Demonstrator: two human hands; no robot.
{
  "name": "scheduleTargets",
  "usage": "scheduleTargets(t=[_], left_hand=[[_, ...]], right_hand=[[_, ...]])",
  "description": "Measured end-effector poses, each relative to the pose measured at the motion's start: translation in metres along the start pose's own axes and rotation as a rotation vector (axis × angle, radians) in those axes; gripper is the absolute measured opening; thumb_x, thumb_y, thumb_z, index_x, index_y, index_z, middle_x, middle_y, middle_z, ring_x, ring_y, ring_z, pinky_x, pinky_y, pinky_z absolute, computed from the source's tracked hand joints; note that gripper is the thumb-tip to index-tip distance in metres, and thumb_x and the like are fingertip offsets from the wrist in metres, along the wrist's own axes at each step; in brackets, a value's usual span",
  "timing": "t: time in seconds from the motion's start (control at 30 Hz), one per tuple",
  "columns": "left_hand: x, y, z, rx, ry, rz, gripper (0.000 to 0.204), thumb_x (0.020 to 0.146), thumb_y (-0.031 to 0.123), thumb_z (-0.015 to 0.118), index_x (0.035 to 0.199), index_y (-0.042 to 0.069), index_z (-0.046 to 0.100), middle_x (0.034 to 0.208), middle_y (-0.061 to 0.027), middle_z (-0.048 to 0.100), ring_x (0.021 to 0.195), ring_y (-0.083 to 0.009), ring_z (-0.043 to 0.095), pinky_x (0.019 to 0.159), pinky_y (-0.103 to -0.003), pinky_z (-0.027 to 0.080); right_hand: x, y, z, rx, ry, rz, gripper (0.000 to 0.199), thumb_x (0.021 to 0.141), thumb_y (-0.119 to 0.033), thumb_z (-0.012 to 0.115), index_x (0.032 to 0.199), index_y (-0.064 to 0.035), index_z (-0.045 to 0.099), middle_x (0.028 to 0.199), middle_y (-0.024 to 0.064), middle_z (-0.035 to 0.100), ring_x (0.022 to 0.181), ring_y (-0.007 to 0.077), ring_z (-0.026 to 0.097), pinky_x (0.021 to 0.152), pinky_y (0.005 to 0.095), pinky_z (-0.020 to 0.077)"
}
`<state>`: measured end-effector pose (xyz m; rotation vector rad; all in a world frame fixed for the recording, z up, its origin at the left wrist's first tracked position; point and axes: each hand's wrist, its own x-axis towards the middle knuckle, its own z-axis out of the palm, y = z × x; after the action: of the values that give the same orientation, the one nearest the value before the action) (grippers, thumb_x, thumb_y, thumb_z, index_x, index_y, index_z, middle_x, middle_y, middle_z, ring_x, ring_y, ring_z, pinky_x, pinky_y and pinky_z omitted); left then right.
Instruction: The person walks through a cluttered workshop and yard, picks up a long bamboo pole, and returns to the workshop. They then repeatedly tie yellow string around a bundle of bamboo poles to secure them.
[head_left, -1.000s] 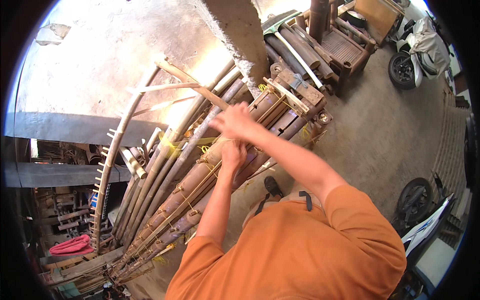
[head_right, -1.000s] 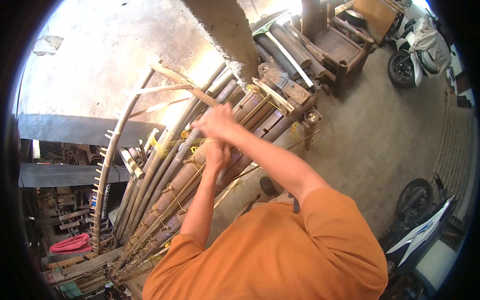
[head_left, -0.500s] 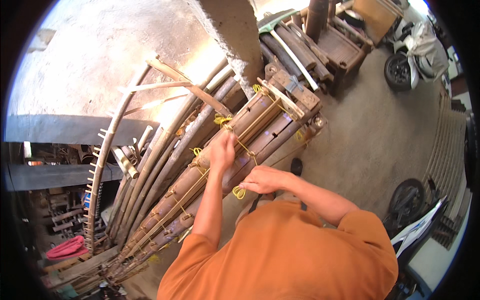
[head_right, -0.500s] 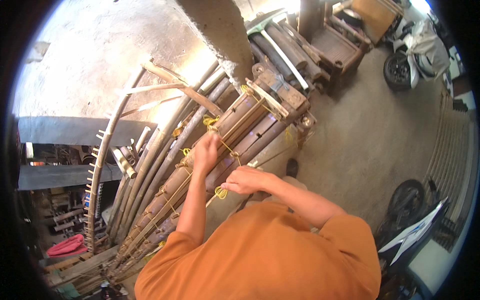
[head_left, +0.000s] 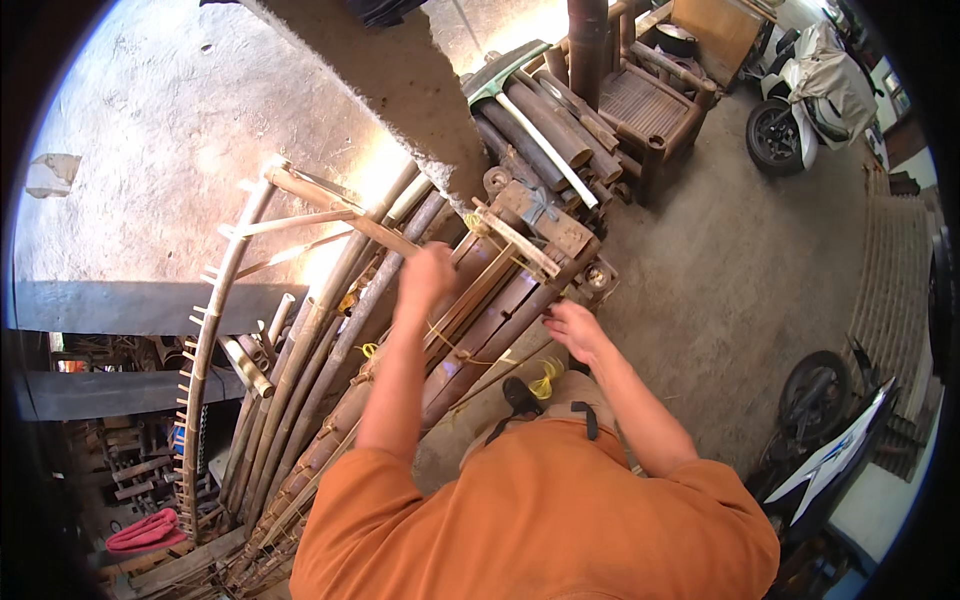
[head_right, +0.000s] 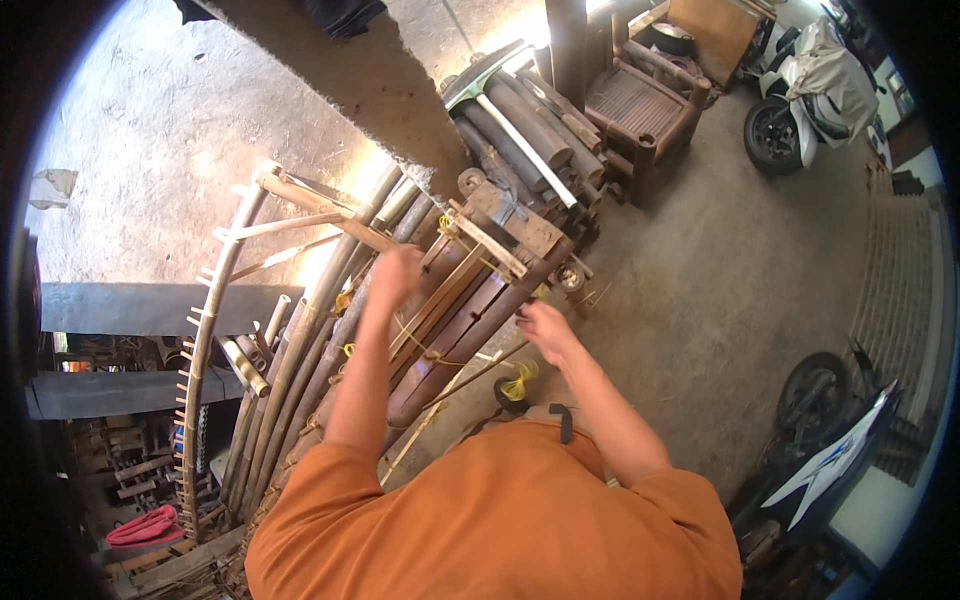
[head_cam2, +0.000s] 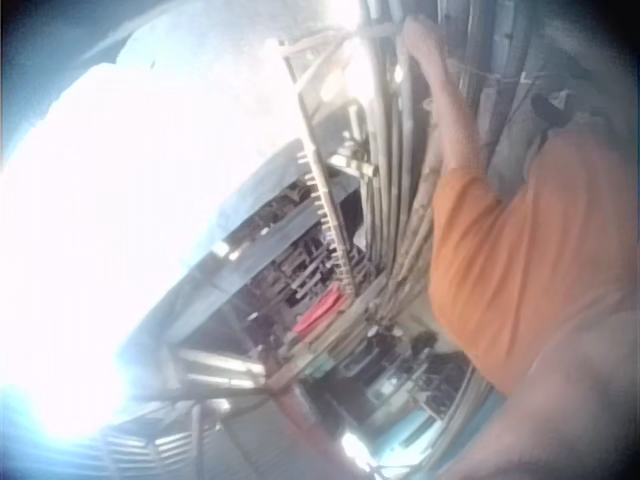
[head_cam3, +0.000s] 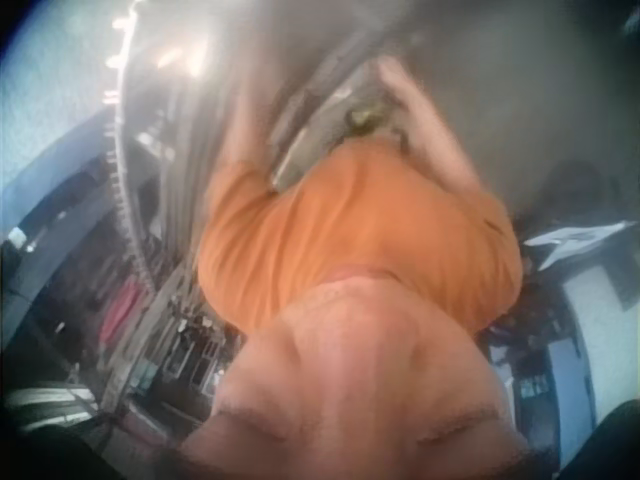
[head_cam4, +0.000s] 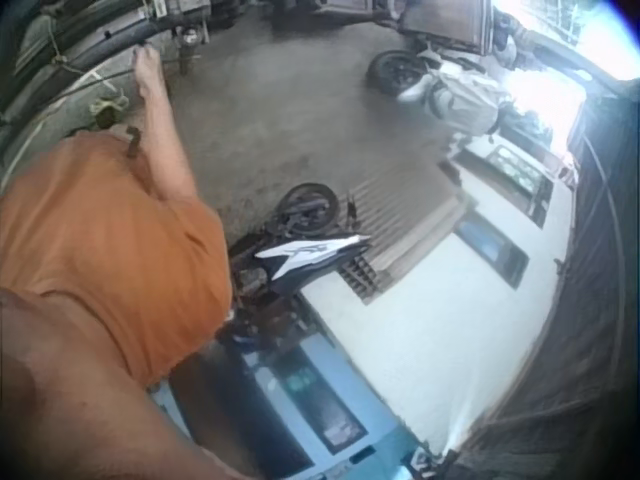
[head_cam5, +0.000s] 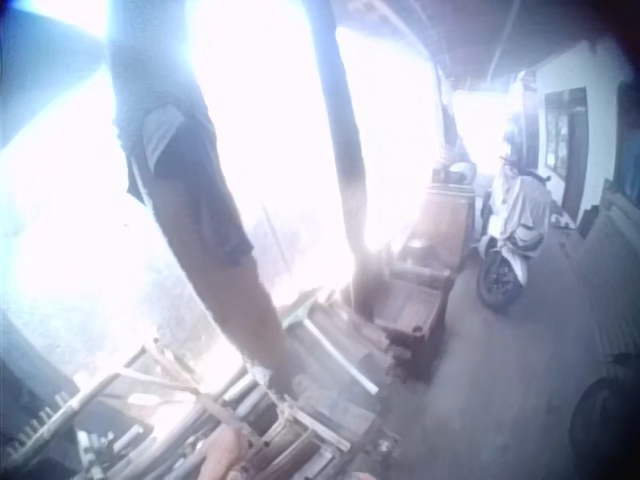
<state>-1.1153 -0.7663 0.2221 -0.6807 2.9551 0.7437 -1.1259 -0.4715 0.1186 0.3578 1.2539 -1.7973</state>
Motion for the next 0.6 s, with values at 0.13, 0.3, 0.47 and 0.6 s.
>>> scheduleTargets(t=[0.13, 0.3, 0.47, 0.6], left_hand=[[-0.032, 0.078, 0.056, -0.017, 0.017, -0.077, 0.028, 0.091, 0.031, 0.064, 0.108, 0.009, 0.06, 0.105, -0.0184, 0.069, 0.104, -0.0374, 0.063, 0.087, -0.062, 0.037], [-0.03, 0.041, 0.113, -0.043, 0.376, 0.123, 0.019, 0.089, 0.024, 0.064, 0.098, 0.007, 0.058, 0.08, -0.0145, 0.058, 0.076, -0.0356, 0.052, 0.082, -0.047, 0.039], [-0.025, 0.085, 0.076, -0.072, 0.331, 0.01, 0.024, 0.099, 0.023, 0.051, 0.112, 0.007, 0.063, 0.103, -0.0223, 0.068, 0.098, -0.0384, 0.064, 0.088, -0.052, 0.037], [-0.034, 0.103, 0.057, -0.127, 0.166, -0.174, 0.029, 0.101, 0.026, 0.048, 0.106, 0.005, 0.068, 0.101, -0.0233, 0.069, 0.097, -0.0406, 0.064, 0.09, -0.051, 0.04]], right_hand=[[-0.034, -0.048, 0.049, 0.73, 0.278, -0.232, 0.021, 0.096, -0.029, 0.052, 0.102, -0.0102, 0.058, 0.105, 0.0051, 0.061, 0.101, 0.0186, 0.053, 0.091, 0.0373, 0.0437], [-0.064, -0.1, 0.173, -0.655, -0.103, -1.047, 0.023, 0.097, -0.02, 0.048, 0.08, -0.0058, 0.056, 0.08, 0.0077, 0.059, 0.083, 0.0254, 0.055, 0.085, 0.0399, 0.0456], [0.067, -0.181, 0.18, -2.14, -0.142, -0.988, 0.046, 0.099, -0.053, 0.043, 0.111, -0.0232, 0.074, 0.12, 0.0143, 0.066, 0.12, 0.0349, 0.054, 0.101, 0.0623, 0.0291], [0.068, -0.216, 0.175, -1.375, -0.79, -0.405, 0.056, 0.1, -0.049, 0.044, 0.088, -0.0023, 0.073, 0.106, 0.0184, 0.068, 0.097, 0.0334, 0.062, 0.09, 0.0515, 0.04]])
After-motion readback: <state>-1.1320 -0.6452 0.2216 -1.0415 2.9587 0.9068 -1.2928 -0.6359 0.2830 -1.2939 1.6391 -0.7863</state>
